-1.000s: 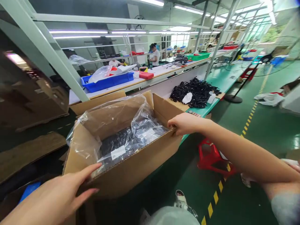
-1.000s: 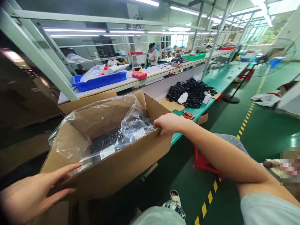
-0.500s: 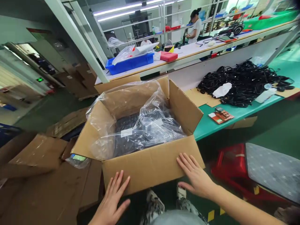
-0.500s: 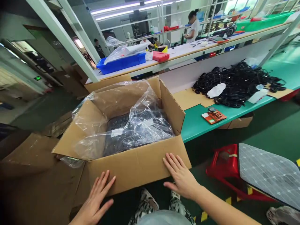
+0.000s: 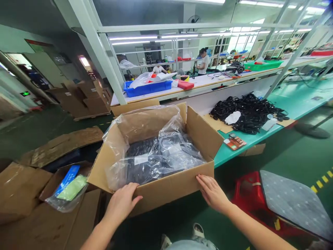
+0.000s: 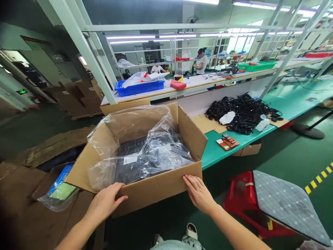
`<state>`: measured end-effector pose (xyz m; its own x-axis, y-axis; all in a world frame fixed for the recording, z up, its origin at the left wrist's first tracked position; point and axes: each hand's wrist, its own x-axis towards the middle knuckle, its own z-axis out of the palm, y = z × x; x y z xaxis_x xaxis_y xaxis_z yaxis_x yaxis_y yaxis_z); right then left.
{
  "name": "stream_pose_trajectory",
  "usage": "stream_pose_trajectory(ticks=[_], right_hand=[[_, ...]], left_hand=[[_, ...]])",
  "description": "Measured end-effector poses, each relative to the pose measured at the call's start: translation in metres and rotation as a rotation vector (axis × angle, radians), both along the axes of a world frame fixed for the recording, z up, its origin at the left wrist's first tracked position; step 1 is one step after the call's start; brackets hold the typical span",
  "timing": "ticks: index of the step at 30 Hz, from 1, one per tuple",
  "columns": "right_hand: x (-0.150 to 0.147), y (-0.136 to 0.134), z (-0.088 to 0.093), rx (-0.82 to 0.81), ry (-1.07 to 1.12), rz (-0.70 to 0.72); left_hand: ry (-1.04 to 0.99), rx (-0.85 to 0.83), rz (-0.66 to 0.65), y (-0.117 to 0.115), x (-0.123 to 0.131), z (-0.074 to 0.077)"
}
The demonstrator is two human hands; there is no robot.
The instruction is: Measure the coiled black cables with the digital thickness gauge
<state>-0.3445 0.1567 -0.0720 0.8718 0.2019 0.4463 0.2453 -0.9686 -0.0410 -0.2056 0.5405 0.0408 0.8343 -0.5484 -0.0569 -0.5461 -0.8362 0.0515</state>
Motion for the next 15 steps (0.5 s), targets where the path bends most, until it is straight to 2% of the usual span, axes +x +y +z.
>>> stream_pose_trajectory(ticks=[3,7,10,15], right_hand=[[0.024,-0.009,0.034,0.057,-0.044,-0.097],[0.060,-0.020,0.072,0.070,0.157,-0.052],[0.073,-0.022,0.078,0.075,0.177,-0.055],[0.083,-0.035,0.065,0.116,0.128,-0.042]], left_hand=[[0.186,0.091,0.044,-0.004,0.019,0.015],[0.229,0.126,0.096,-0.004,0.017,0.012],[0.216,0.112,0.138,-0.003,0.012,0.007],[0.225,0.124,0.214,-0.007,0.009,-0.001]])
